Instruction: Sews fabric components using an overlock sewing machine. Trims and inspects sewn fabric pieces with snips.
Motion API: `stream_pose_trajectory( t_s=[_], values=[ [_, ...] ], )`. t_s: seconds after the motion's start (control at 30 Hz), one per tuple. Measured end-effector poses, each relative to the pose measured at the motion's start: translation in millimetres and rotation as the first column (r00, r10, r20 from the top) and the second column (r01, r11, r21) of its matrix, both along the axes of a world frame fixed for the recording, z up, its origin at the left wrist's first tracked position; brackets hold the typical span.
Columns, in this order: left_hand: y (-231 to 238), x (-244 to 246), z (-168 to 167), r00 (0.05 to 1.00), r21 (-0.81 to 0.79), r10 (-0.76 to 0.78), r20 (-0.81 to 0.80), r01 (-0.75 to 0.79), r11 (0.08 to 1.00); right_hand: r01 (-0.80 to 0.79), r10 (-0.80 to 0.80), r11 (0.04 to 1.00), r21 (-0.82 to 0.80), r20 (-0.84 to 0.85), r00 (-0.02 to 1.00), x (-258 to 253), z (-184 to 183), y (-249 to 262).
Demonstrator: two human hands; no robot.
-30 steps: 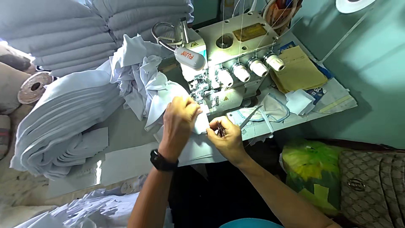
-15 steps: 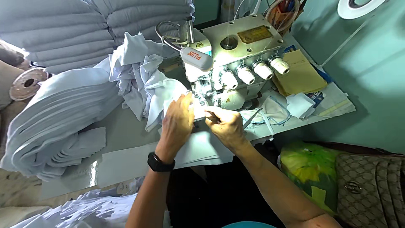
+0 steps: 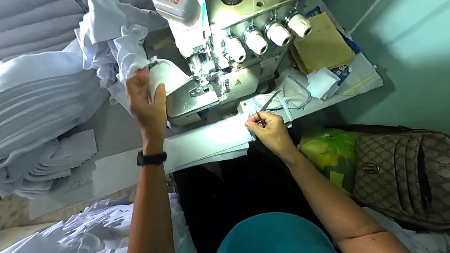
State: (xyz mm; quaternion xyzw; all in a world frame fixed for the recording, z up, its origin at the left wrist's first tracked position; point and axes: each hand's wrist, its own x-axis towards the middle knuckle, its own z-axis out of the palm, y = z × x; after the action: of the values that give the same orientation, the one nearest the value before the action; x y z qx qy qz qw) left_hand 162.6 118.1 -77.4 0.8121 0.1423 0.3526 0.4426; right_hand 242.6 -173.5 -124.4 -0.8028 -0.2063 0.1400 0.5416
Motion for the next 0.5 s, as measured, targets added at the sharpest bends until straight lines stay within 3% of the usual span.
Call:
stream_pose_trajectory(
  t_s=[0.13, 0.3, 0.4, 0.5],
  values=[
    [-32, -78, -23, 0.99, 0.182, 0.106, -0.092, -0.088, 0.979, -0.01, 0.005, 0.979, -0.203, -0.022, 1.0, -5, -9, -1],
    [-39, -153, -65, 0.893, 0.358, 0.373, -0.252, -0.272, 0.893, 0.051, -0.04, 0.983, -0.176, 0.07, 0.997, -12, -17, 6],
    [-35, -176, -74, 0.869, 0.374, 0.394, -0.298, -0.273, 0.886, 0.056, -0.009, 0.972, -0.229, 0.201, 0.98, 0, -22, -12],
    [-36, -178, -68, 0.905, 0.339, 0.341, -0.253, -0.247, 0.908, 0.101, 0.0, 0.945, -0.312, 0.307, 0.952, 15, -21, -22]
  ],
)
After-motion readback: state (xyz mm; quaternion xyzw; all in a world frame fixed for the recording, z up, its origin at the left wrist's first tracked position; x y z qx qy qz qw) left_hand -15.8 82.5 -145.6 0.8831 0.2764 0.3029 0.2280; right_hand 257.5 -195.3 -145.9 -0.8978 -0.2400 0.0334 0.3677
